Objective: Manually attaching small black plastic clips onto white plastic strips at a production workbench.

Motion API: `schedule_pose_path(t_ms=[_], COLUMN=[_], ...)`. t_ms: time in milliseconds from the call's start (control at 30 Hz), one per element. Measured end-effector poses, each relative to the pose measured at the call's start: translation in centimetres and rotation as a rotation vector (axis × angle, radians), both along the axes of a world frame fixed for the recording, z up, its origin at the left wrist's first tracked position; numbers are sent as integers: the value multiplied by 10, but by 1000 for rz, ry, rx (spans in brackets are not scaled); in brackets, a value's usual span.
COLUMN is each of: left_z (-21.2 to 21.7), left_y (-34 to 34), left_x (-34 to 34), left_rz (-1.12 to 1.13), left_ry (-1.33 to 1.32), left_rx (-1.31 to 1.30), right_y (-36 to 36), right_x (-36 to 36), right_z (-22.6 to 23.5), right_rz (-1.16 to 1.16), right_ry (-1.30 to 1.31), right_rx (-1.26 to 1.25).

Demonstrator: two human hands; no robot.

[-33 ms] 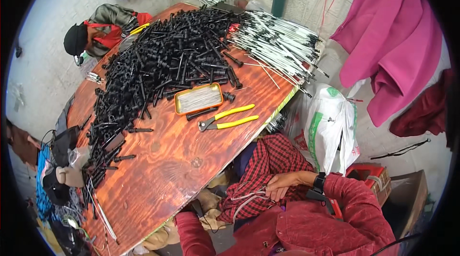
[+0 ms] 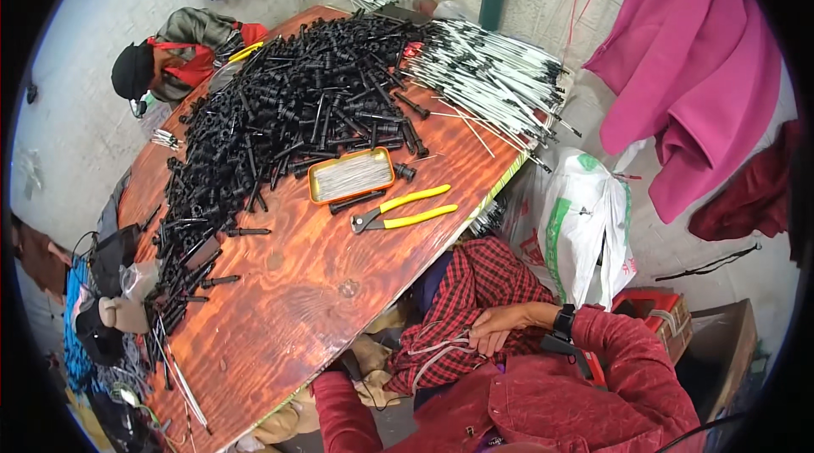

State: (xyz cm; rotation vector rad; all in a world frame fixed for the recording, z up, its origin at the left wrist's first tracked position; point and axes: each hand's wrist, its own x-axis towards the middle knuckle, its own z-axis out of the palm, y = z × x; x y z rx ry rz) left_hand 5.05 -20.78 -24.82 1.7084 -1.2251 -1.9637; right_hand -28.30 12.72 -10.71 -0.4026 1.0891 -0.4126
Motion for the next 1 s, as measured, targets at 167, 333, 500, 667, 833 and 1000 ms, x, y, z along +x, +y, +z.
schedule_pose_path(t_ms=[167,333,500,667,833,1000], left_z=[-14,-12,-16,-11,-4,6], left_y=[4,-1,8,11,13,42], left_x=[-23,-11,1,6,2,11], left_rz=[-77,-117,-190,-270,-384,-585], left_ry=[-3,-31,-51,-75,-78,-57], left_rx=[15,-7,-18,-34,-78,-145], right_y=[-12,-30,-63,-99,-95,-77], right_x=[3,6,-6,-49,-105,-184], right_z=[-2,3,22,134,217,188], right_rz=[14,36,95,104,-428,-534], right_ry=[22,6,123,252,660,2089], right_rx=[-8,-51,-207,-366,-671,-992])
